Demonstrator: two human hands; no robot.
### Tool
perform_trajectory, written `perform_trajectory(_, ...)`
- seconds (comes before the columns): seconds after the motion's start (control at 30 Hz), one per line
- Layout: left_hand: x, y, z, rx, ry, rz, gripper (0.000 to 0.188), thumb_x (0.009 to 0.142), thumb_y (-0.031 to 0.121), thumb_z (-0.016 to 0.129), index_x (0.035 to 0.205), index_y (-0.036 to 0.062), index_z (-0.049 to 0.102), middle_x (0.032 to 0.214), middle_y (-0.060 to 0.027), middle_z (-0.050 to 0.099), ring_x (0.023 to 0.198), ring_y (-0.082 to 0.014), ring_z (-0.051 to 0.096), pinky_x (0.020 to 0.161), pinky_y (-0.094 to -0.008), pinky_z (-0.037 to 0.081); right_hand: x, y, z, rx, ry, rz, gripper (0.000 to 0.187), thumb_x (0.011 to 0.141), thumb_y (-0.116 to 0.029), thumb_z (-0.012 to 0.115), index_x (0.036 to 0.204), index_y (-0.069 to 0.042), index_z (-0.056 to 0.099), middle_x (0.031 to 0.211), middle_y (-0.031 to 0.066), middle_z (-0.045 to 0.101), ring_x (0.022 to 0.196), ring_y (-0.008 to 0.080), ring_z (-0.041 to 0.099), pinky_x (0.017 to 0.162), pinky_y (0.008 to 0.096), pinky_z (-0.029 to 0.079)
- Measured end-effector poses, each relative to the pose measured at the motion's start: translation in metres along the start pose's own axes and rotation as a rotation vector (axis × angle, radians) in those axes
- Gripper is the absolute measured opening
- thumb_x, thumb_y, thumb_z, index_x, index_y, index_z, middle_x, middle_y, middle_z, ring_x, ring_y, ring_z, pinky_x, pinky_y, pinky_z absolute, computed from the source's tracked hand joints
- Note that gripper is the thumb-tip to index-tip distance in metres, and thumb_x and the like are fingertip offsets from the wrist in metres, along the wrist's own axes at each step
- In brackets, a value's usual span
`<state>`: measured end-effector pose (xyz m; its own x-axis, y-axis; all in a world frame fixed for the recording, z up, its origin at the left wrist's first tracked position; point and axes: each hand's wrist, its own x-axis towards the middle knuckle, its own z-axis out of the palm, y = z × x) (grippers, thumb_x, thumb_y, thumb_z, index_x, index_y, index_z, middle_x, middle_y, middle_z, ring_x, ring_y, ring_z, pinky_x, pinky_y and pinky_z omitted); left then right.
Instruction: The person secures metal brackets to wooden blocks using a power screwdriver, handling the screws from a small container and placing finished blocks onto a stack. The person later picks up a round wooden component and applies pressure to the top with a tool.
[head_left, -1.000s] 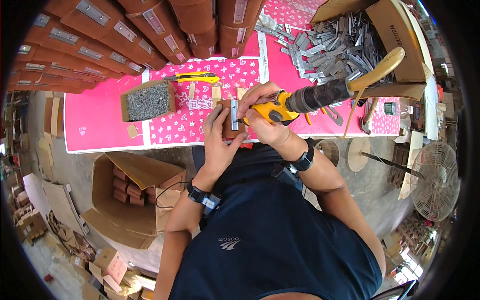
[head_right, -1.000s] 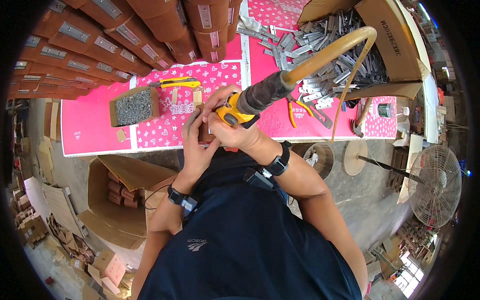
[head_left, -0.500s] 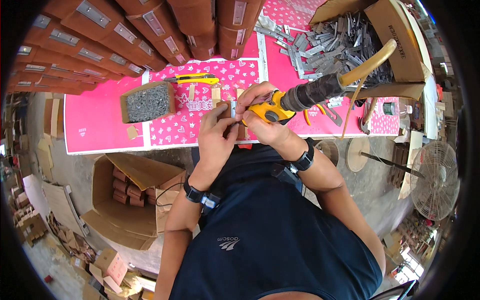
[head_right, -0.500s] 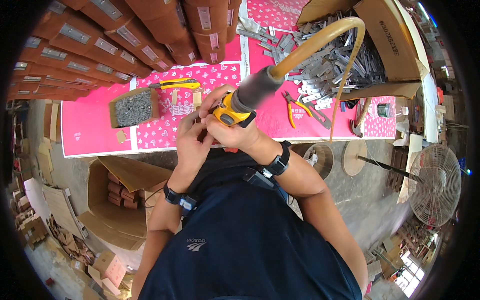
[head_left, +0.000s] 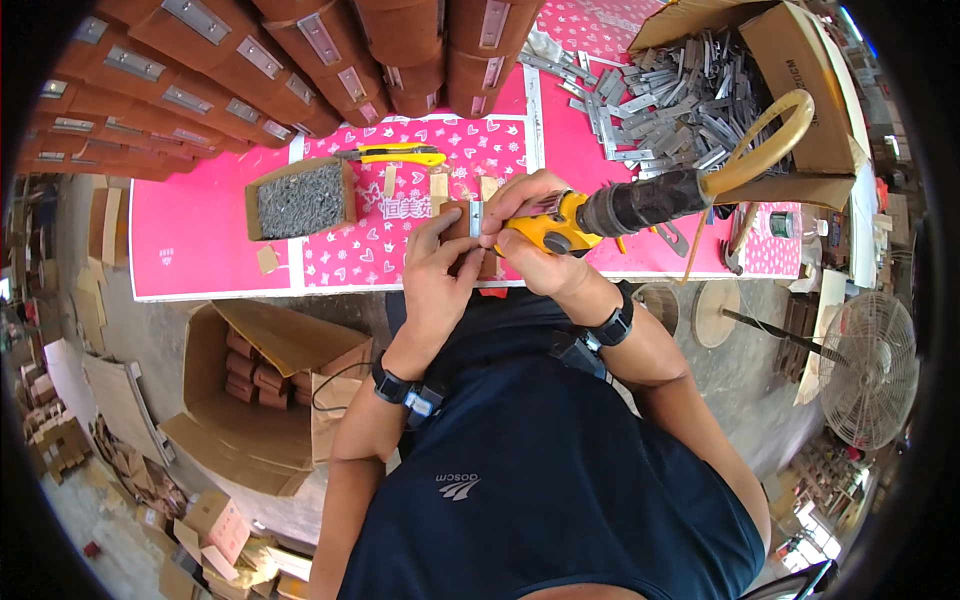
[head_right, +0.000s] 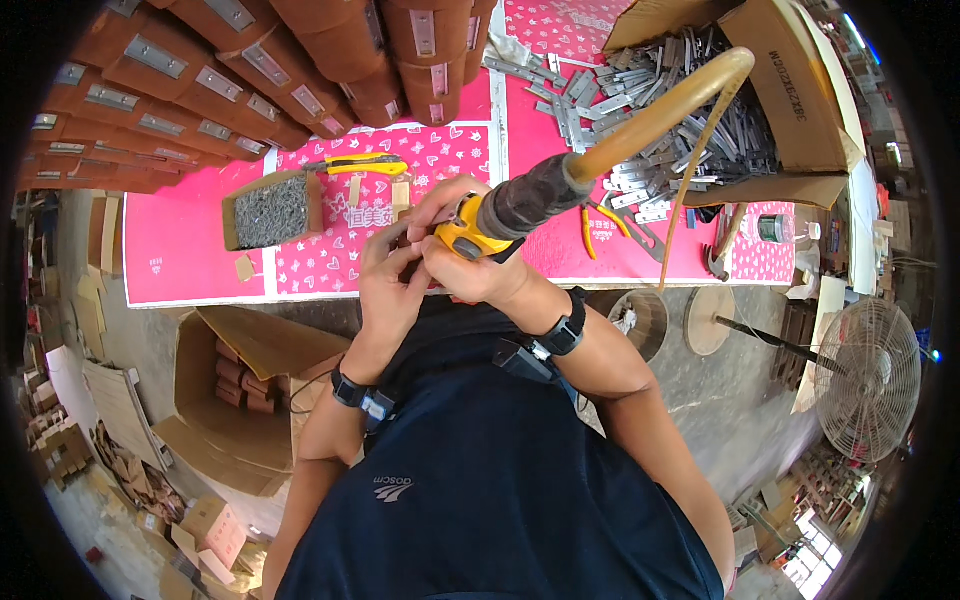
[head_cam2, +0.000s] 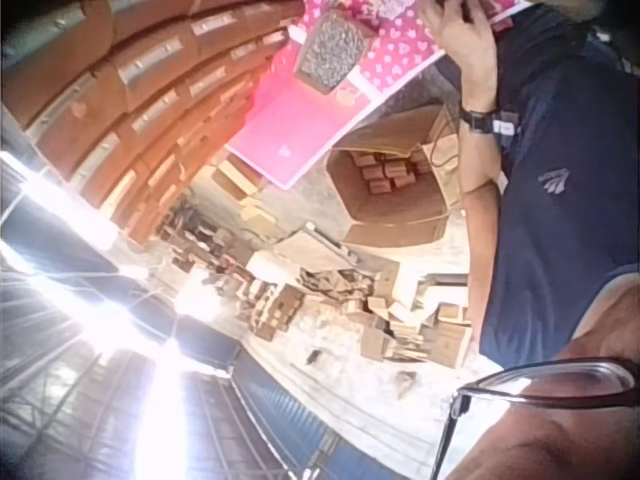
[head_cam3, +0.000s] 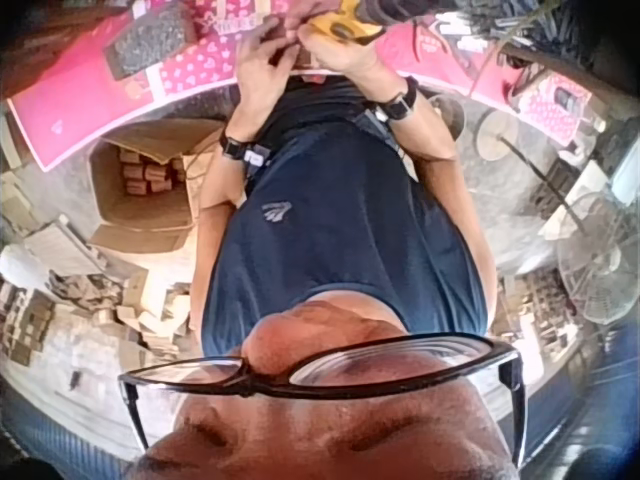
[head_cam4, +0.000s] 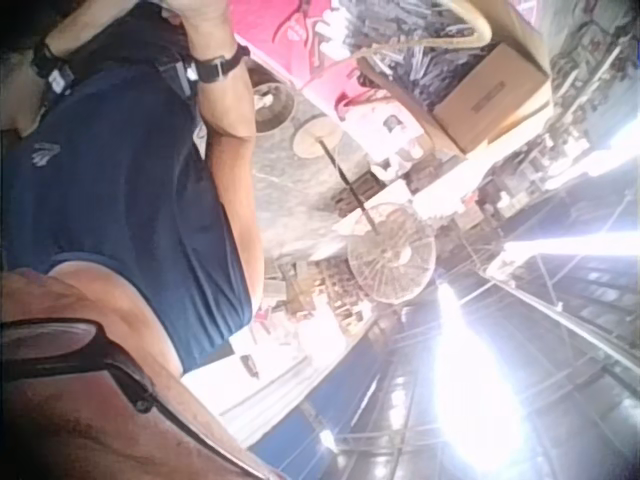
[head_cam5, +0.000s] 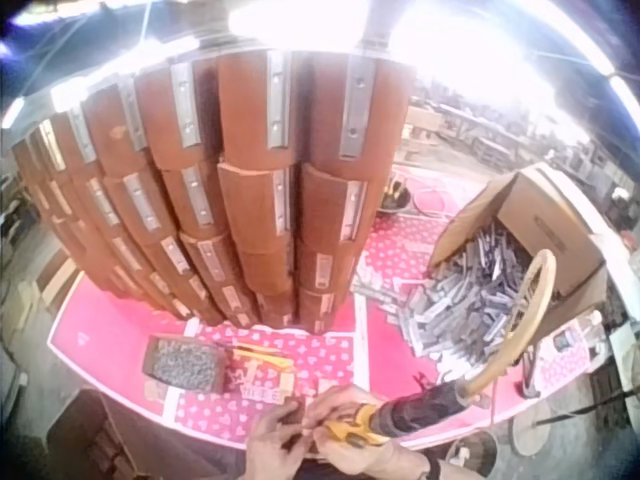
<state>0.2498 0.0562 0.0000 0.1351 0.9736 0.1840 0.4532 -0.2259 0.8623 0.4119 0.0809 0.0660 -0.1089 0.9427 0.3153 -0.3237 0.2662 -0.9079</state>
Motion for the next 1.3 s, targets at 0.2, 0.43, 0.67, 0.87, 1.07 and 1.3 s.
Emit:
perform_trajectory(0.2, 0.002, 0.000, -0.001, 0.033, 0.002, 0.059, 0.016, 0.079, 0.008, 0.079, 0.095, 0.0063, 0.079, 0.128, -0.0127, 0.065, 0.118, -0.0324, 0.060, 0.098, -0.0419, 0.051, 0.000, -0.001, 0.001, 0.012, 0.033, -0.004, 0.027, 0.080, 0.009, 0.059, 0.104, -0.002, 0.054, 0.090, 0.0088, 0.065, 0.081, 0.0137, 0.065, 0.075, 0.0289, 0.054)
perform_trajectory(0.43, 0.004, 0.003, -0.002, 0.039, -0.008, 0.064, 0.018, 0.078, 0.008, 0.079, 0.096, 0.0069, 0.079, 0.129, -0.0123, 0.065, 0.120, -0.0321, 0.059, 0.098, -0.0415, 0.052, 0.000, 0.003, -0.003, -0.046, 0.029, -0.002, 0.027, 0.079, 0.009, 0.059, 0.104, -0.001, 0.055, 0.089, 0.0089, 0.065, 0.079, 0.0133, 0.064, 0.074, 0.0284, 0.054)
perform_trajectory(0.67, 0.000, 0.008, -0.005, 0.089, -0.023, 0.041, 0.019, 0.079, 0.008, 0.079, 0.098, 0.0071, 0.079, 0.132, -0.0133, 0.064, 0.125, -0.0332, 0.057, 0.101, -0.0413, 0.051, -0.005, 0.004, 0.000, 0.073, 0.079, -0.023, 0.029, 0.080, 0.010, 0.056, 0.106, -0.001, 0.052, 0.088, 0.0116, 0.065, 0.080, 0.0157, 0.064, 0.073, 0.0309, 0.055)
perform_trajectory(0.87, 0.003, 0.002, -0.009, 0.065, -0.059, 0.009, 0.019, 0.081, 0.005, 0.077, 0.100, 0.0041, 0.077, 0.130, -0.0154, 0.066, 0.121, -0.0325, 0.062, 0.101, -0.0408, 0.050, 0.002, -0.005, -0.005, 0.035, 0.076, -0.106, 0.028, 0.080, 0.009, 0.055, 0.105, -0.003, 0.051, 0.093, 0.0151, 0.062, 0.078, 0.0222, 0.065, 0.074, 0.0363, 0.058)
perform_trajectory(1.07, 0.012, -0.006, -0.020, 0.075, 0.030, 0.116, 0.012, 0.084, 0.004, 0.075, 0.096, 0.0031, 0.077, 0.115, -0.0133, 0.073, 0.110, -0.0305, 0.067, 0.098, -0.0391, 0.052, -0.004, -0.005, -0.013, 0.067, 0.138, -0.108, 0.029, 0.078, 0.010, 0.053, 0.104, -0.002, 0.051, 0.093, 0.0156, 0.061, 0.079, 0.0226, 0.064, 0.074, 0.0376, 0.058)
perform_trajectory(1.3, -0.003, -0.024, -0.026, -0.517, 0.176, -0.314, 0.012, 0.102, 0.003, 0.060, 0.112, -0.0029, 0.063, 0.105, -0.0105, 0.072, 0.098, -0.0124, 0.067, 0.082, -0.0258, 0.056, -0.006, 0.001, -0.011, 0.097, 0.168, -0.094, 0.030, 0.081, 0.013, 0.055, 0.106, -0.003, 0.052, 0.089, 0.0119, 0.065, 0.077, 0.0164, 0.064, 0.073, 0.0326, 0.056)
